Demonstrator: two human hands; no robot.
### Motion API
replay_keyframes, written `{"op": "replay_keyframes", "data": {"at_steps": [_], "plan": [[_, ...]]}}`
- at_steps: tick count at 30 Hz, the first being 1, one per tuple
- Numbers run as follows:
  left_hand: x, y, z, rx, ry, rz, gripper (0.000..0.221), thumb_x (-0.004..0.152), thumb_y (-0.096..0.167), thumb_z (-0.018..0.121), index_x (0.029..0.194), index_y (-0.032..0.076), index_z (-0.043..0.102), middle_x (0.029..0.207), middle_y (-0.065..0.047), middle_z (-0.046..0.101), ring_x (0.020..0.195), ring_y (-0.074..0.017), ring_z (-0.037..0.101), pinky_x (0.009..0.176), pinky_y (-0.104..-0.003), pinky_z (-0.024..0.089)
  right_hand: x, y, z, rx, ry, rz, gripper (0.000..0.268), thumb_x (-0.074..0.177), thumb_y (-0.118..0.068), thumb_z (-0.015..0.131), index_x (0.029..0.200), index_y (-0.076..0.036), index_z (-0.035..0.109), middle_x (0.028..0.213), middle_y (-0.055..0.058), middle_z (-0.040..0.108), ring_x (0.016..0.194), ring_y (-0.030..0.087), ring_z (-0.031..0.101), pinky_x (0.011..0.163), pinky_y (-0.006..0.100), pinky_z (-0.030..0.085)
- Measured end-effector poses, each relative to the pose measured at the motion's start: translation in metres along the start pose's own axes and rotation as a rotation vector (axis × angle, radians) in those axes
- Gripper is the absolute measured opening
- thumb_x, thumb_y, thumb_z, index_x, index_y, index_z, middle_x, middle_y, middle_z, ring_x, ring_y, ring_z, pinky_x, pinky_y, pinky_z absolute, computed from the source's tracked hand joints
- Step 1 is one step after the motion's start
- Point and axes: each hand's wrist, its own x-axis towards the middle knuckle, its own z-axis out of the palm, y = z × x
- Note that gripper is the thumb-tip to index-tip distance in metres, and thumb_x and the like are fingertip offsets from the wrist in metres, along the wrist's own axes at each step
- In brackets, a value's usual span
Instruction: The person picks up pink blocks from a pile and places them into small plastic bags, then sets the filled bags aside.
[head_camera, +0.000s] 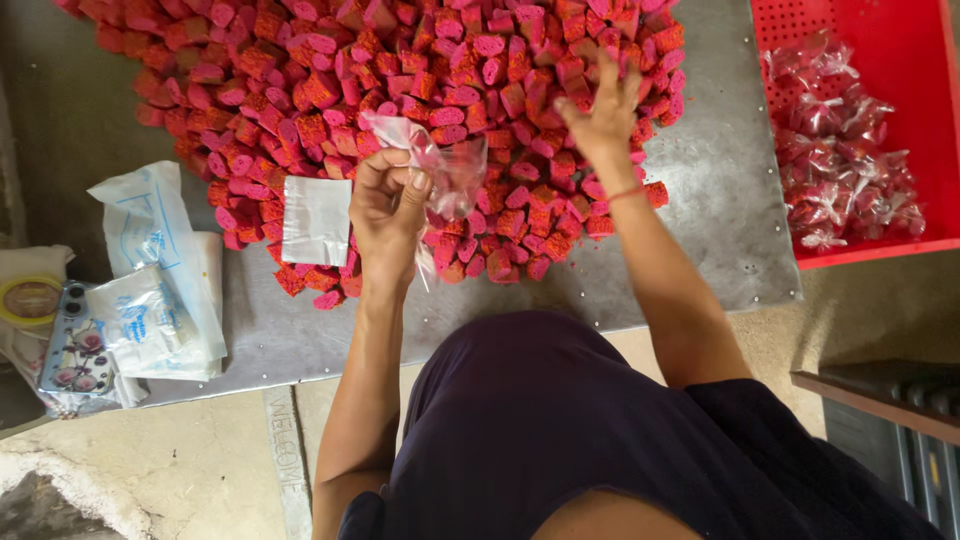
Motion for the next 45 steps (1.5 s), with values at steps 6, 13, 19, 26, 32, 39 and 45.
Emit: {"op": "replay_keyframes", "data": {"at_steps": [6, 13, 19, 26, 32, 39, 45], "plan": [[-0.010, 0.011, 0.020, 0.754, -0.079, 0.379, 0.026, 0.099, -0.013, 0.053, 0.111, 0.002, 0.070, 0.118, -0.009, 0.069, 0.087, -0.0128, 0.065, 0.077, -0.027, 0.055, 0.045, 0.025, 0.032, -0.441, -0.362, 0.228, 0.085, 0.092, -0.048, 0.082, 0.159, -0.024, 0.036, 0.161, 0.030, 0.011, 0.144, 0.056, 0.029, 0.106, 0.063, 0.041], [-0.004, -0.010, 0.023, 0.932, -0.049, 0.360, 0.042, 0.092, -0.014, 0.048, 0.129, -0.002, 0.064, 0.130, -0.017, 0.065, 0.093, -0.0234, 0.070, 0.080, -0.033, 0.059, 0.058, 0.027, 0.045, -0.360, -0.354, 0.427, 0.061, 0.095, -0.048, 0.073, 0.146, -0.024, 0.048, 0.154, 0.020, 0.025, 0.131, 0.047, 0.045, 0.089, 0.049, 0.057], [-0.003, -0.006, 0.013, 1.051, -0.029, 0.421, 0.039, 0.095, -0.008, 0.059, 0.134, -0.001, 0.063, 0.135, -0.021, 0.062, 0.119, -0.0352, 0.066, 0.098, -0.041, 0.057, 0.042, 0.070, 0.034, 0.365, -0.043, 0.335, 0.027, 0.088, -0.034, 0.083, 0.106, -0.015, 0.074, 0.121, 0.012, 0.062, 0.100, 0.026, 0.069, 0.086, 0.038, 0.061], [0.018, -0.018, -0.007, 1.096, -0.011, 0.386, 0.046, 0.091, -0.008, 0.059, 0.137, -0.002, 0.060, 0.142, -0.021, 0.060, 0.120, -0.0361, 0.068, 0.095, -0.040, 0.059, 0.012, 0.001, -0.036, 1.768, -0.533, 0.748, 0.041, 0.096, -0.049, 0.068, 0.117, -0.013, 0.071, 0.113, 0.014, 0.068, 0.087, 0.029, 0.065, 0.058, 0.034, 0.047], [0.062, -0.033, 0.015, 1.086, -0.209, 0.464, 0.065, 0.090, -0.002, 0.075, 0.149, -0.002, 0.047, 0.153, -0.024, 0.048, 0.124, -0.0411, 0.064, 0.094, -0.039, 0.060, -0.002, -0.066, -0.040, 1.846, -0.912, 0.589, 0.048, 0.110, -0.050, 0.052, 0.129, -0.009, 0.067, 0.107, 0.015, 0.069, 0.083, 0.031, 0.065, 0.058, 0.036, 0.046], [0.059, -0.011, 0.030, 1.017, -0.235, 0.478, 0.071, 0.085, -0.005, 0.072, 0.151, 0.008, 0.050, 0.154, -0.014, 0.052, 0.108, -0.0318, 0.072, 0.092, -0.035, 0.062, 0.004, -0.111, -0.038, 1.674, -1.004, 0.655, 0.048, 0.108, -0.046, 0.050, 0.132, -0.008, 0.065, 0.113, 0.012, 0.072, 0.081, 0.036, 0.066, 0.049, 0.036, 0.043], [0.051, -0.001, 0.024, 0.953, -0.237, 0.372, 0.070, 0.086, -0.001, 0.074, 0.151, 0.006, 0.048, 0.155, -0.017, 0.051, 0.125, -0.0325, 0.065, 0.103, -0.036, 0.057, 0.000, -0.124, -0.036, 1.665, -0.669, 1.214, 0.053, 0.120, -0.045, 0.038, 0.134, 0.004, 0.050, 0.112, 0.021, 0.065, 0.091, 0.034, 0.067, 0.069, 0.047, 0.059]]}}
